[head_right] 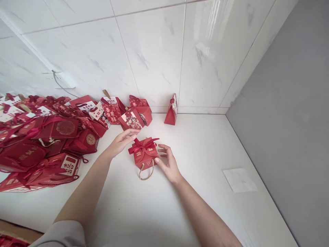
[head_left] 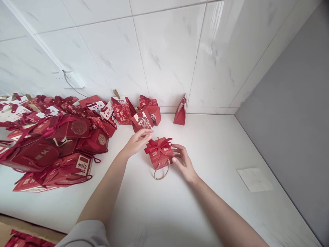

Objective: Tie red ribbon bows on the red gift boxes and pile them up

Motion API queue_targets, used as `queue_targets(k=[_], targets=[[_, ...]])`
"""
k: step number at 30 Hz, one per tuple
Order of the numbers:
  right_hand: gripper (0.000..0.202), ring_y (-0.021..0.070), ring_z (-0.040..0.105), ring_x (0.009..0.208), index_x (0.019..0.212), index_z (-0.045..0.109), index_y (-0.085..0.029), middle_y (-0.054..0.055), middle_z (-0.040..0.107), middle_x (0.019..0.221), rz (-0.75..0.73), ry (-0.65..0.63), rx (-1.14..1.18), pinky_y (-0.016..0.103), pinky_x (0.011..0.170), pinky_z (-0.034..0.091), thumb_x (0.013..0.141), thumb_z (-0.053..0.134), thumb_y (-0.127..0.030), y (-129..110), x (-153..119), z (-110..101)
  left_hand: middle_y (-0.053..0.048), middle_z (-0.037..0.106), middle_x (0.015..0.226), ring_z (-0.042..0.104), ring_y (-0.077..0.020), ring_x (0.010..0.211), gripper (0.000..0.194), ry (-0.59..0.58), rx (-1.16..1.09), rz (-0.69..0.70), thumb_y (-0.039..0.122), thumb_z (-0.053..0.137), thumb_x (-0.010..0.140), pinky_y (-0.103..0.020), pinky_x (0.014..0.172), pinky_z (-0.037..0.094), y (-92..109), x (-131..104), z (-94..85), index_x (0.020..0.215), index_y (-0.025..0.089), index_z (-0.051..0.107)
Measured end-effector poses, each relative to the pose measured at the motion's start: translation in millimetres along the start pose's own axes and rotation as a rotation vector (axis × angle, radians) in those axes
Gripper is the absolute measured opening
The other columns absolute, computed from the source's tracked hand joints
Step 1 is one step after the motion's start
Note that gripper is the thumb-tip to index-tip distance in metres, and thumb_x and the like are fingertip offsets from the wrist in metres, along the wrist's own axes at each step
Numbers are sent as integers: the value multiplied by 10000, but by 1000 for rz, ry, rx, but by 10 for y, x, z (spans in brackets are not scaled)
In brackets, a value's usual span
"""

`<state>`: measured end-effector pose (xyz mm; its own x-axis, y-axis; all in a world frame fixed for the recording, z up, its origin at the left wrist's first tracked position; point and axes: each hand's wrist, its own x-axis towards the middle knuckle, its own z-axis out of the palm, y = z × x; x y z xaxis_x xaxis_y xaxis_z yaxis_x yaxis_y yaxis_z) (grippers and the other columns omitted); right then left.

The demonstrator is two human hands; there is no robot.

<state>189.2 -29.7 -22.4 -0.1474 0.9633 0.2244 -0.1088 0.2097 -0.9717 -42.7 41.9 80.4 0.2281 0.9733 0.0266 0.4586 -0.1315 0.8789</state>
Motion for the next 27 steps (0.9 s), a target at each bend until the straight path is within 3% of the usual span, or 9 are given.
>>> queue_targets(k=[3, 7, 9, 12, 15, 17, 21, 24, 27], targets=[[540, 252, 520, 1222, 1297, 441, -286, 93, 489, 1377, -13, 34, -47, 466, 1029, 448, 833, 693, -404, 12, 17, 15, -62, 705, 928, 622, -178, 766, 480, -31, -25, -53, 588, 498, 887, -267, 632, 447, -24, -104, -5, 1169, 231, 650], [452, 251, 531, 1173, 1231, 458, -257, 115, 478, 1363, 82, 289, -90, 452, 931, 504, 856, 649, -425, 93, 64, 8, 14, 542, 519, 417, -122, 440, 571, -33, -113, -141, 602, 330, 943, -248, 461, 309, -125, -315, -77, 1252, 197, 589], [397, 243, 550, 1128, 1206, 462, -256, 116, 476, 1360, 135, 344, -70, 442, 887, 524, 886, 597, -448, 115, 75, -9, 16, 535, 550, 433, -122, 481, 518, 60, -70, -121, 577, 375, 941, -243, 482, 325, -165, -404, -105, 1231, 213, 603], [346, 243, 558, 1114, 1198, 480, -255, 106, 501, 1332, 102, 348, -112, 477, 937, 493, 930, 515, -470, 89, 47, -40, -51, 653, 899, 591, -164, 811, 414, 183, -12, -31, 527, 484, 918, -253, 664, 446, -218, -507, -76, 1172, 238, 637], [445, 282, 524, 1192, 1268, 474, -241, 122, 516, 1309, -167, 243, -237, 540, 1033, 409, 940, 440, -540, 23, -25, -50, -80, 569, 1311, 539, -237, 1182, 399, 81, -68, 53, 478, 542, 903, -329, 953, 444, -267, -592, 24, 1231, 259, 603], [606, 326, 486, 1245, 1318, 454, -231, 143, 506, 1318, -386, 95, -324, 562, 1047, 394, 862, 520, -624, -15, -77, -25, -82, 511, 1402, 499, -267, 1260, 466, -32, -102, 53, 445, 601, 876, -372, 1029, 413, -294, -632, 101, 1306, 274, 546], [660, 324, 457, 1288, 1384, 374, -246, 153, 474, 1371, -449, 20, -449, 547, 1042, 415, 823, 674, -423, -35, -125, 76, -100, 567, 1314, 536, -260, 1197, 498, -92, -213, 22, 521, 500, 916, -371, 1003, 429, -357, -643, 212, 1331, 246, 521], [489, 291, 429, 1318, 1353, 389, -244, 144, 470, 1366, -338, 176, -458, 547, 1074, 381, 901, 572, -279, -8, -103, 90, -72, 641, 931, 597, -194, 826, 605, 6, -294, -19, 619, 261, 952, -322, 772, 470, -417, -614, 228, 1280, 203, 554], [384, 270, 476, 1256, 1306, 430, -252, 125, 477, 1344, -216, 313, -393, 527, 1046, 406, 935, 523, -283, 23, -67, 40, -20, 558, 724, 499, -153, 644, 582, 37, -284, 5, 601, 280, 956, -294, 647, 409, -443, -608, 204, 1249, 190, 568]])
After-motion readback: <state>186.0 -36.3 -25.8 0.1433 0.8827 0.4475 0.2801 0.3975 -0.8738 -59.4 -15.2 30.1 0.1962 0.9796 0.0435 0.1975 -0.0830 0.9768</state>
